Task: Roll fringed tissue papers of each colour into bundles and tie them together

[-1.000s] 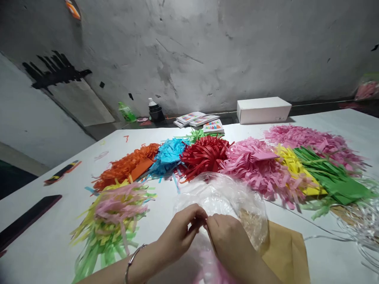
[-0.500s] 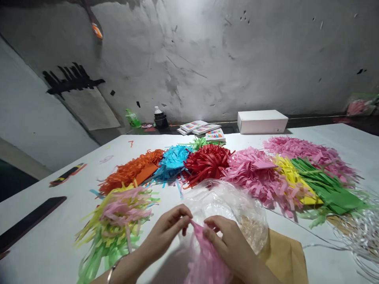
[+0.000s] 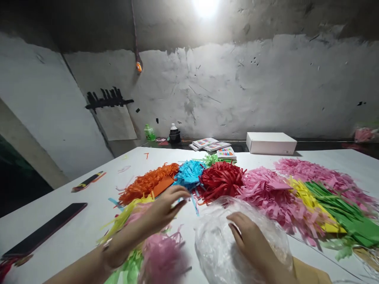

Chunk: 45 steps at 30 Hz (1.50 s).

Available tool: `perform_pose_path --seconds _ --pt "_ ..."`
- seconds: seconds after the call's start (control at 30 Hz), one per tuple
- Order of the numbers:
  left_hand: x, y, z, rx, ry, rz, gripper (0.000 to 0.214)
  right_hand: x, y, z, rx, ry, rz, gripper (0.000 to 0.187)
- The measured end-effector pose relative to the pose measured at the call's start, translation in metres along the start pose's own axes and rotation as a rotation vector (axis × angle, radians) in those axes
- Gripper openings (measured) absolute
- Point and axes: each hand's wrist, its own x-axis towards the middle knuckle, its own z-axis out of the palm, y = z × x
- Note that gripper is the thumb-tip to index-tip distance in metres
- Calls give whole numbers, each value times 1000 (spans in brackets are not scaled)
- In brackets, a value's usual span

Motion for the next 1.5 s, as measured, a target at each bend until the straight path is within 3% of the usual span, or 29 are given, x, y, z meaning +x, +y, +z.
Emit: perform_pose_path --seconds 0.07,0.2,0.3,0.4,0.57,0.63,0.73,0.8,0.97,1.07,1.2,1.3,1.37,1.43,1.5 --pt "48 10 36 115 -162 270 25 30 8 -2 -61 21 12 35" --pt "121 0 106 203 -308 403 14 70 28 7 -132 -97 110 30" --pt "135 -23 136 296 -349 418 12 66 36 21 -130 -273 128 13" --pt "129 -38 147 361 -366 450 40 53 37 29 -105 -315 146 11" --pt "123 -38 150 419 -377 503 16 45 34 23 -41 -274 145 20" --pt "124 -37 148 406 -393 528 19 44 33 20 -10 -255 138 22" --pt "125 -39 144 359 -398 541 42 41 33 18 25 -227 143 22" --pt "127 -41 143 309 -391 526 42 39 35 19 43 -205 143 21" --pt "142 -39 145 132 -304 365 12 40 38 21 120 -103 126 17" --pt "142 -27 141 27 -150 178 18 44 35 15 175 74 136 21" --pt "114 4 131 -135 -61 87 31 48 25 9 216 330 140 32" --pt "87 25 120 -395 -183 114 60 48 16 9 219 384 87 31" --pt "74 33 111 -540 -248 53 62 46 11 11 214 380 48 26" --pt "66 37 103 -510 -172 -52 47 45 7 11 207 378 18 24" --pt "61 39 98 -390 7 -110 36 44 6 12 198 380 -4 22"
